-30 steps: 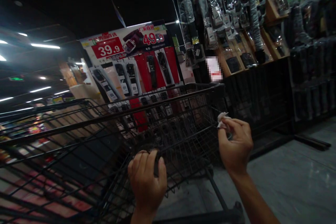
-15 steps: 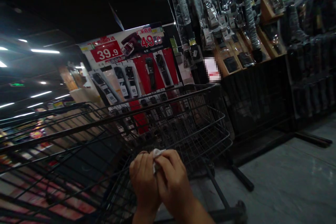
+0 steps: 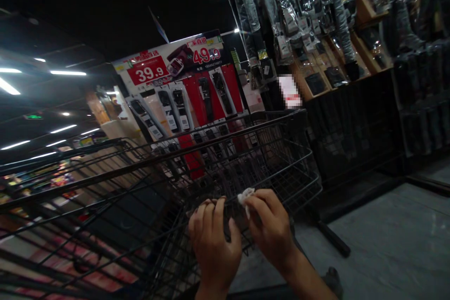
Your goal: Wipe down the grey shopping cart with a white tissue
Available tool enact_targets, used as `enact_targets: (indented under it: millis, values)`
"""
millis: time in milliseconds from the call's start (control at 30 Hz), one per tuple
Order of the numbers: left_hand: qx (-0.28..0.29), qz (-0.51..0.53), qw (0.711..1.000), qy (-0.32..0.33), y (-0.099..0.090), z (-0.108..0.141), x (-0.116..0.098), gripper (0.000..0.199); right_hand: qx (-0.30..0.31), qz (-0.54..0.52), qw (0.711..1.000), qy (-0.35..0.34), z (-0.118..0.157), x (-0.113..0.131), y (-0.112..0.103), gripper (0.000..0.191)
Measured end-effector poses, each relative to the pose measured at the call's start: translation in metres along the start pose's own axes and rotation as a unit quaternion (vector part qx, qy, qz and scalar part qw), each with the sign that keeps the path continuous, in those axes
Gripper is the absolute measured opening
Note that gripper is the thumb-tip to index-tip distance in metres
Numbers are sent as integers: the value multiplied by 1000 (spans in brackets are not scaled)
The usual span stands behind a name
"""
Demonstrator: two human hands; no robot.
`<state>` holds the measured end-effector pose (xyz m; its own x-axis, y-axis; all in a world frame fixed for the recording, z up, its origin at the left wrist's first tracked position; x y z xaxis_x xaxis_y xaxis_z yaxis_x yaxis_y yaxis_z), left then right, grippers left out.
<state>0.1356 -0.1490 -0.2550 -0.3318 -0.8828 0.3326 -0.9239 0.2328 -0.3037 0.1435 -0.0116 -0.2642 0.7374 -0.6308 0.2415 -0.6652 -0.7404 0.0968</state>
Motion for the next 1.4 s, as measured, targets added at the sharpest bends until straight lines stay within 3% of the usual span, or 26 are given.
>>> enact_targets:
  millis: [133, 233, 333, 600, 733, 967, 1133, 1400]
  values:
    - [-7, -2, 1000, -10, 0, 3, -6, 41, -112, 103, 987, 52, -14, -24, -28, 18]
    - [-10, -7, 1000, -24, 3, 3, -10, 42, -142, 163, 970, 112, -20, -46, -49, 15]
    - [-19, -10, 999, -42, 8, 4, -12, 45, -124, 159, 971, 132, -18, -52, -53, 16]
    - [-25, -27, 999, -38, 17, 4, -7, 45, -74, 82, 988, 103, 1, -28, -14, 23]
    - [-26, -46, 998, -36, 15, 2, -5, 40, -54, 78, 991, 90, 8, -25, -6, 24]
    - [-24, -80, 996, -21, 10, -1, 3, 32, 45, 56, 997, 35, 23, -10, 3, 22]
    - [-20, -77, 997, -19, 8, 0, 5, 31, 72, 84, 994, -11, 30, -20, -2, 19]
    - [-27, -36, 998, -34, 7, -1, -2, 28, 36, 154, 987, -16, 27, -52, -30, 17]
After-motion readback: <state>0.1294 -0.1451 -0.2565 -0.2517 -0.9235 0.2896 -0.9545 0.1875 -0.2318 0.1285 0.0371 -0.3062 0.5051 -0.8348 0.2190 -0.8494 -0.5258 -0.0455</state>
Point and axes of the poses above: each hand's wrist, its own z-axis away from the middle knuckle, its own y-axis out of the palm, x = y × z, the point moved 2 cm from there along -z, towards the middle knuckle, and after that the axes turned 2 degrees about z, right-handed, at the moved point
